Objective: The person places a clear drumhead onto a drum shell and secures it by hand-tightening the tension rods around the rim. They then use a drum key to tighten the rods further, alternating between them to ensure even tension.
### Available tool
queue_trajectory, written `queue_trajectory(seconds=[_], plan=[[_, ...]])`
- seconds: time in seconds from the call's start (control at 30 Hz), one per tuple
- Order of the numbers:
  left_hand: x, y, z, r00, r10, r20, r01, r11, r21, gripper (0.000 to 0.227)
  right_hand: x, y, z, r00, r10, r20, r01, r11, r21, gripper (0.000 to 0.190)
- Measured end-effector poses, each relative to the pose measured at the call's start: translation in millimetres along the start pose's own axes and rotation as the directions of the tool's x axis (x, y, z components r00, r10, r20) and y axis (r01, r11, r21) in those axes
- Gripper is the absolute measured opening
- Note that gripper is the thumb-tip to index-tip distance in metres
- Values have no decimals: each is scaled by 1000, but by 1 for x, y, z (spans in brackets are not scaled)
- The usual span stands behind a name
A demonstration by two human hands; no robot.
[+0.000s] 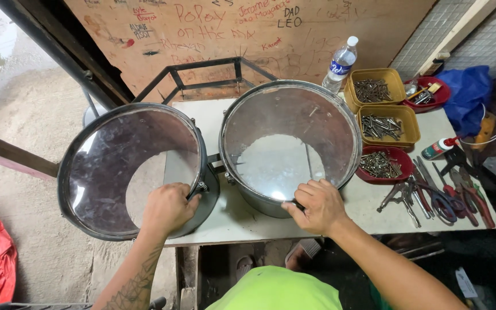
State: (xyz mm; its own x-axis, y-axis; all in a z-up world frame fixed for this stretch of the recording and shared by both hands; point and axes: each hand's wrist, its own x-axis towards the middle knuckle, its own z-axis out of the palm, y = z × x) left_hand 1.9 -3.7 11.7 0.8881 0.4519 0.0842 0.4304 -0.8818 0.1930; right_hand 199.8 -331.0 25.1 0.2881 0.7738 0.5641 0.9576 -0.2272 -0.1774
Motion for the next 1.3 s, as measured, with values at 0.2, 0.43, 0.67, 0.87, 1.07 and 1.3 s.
queue_trajectory(seconds=[0.2,0.43,0.67,0.87,1.07,1.3], plan=[[1,-2,1,1000,-16,19,17,1000,-14,34,4,-4,0,995,101,14,-102,994,44,46],[0,1,-10,999,-23,40,25,999,-40,39,-1,-2,-14,997,70,-25,-61,963,263,19],[1,4,-14,998,-20,68,22,999,-29,38,-2,-25,-10,999,5,-54,-2,998,55,14],[0,2,-11,997,-37,69,39,999,-32,39,-7,13,-50,866,501,-4,-423,735,529,11],[1,2,-4,995,-97,30,99,994,-54,45,-35,108,-76,792,576,201,-343,148,928,22],[-2,16,-13,973,-216,-77,221,974,54,54,24,150,-96,677,724,132,-648,503,571,37]])
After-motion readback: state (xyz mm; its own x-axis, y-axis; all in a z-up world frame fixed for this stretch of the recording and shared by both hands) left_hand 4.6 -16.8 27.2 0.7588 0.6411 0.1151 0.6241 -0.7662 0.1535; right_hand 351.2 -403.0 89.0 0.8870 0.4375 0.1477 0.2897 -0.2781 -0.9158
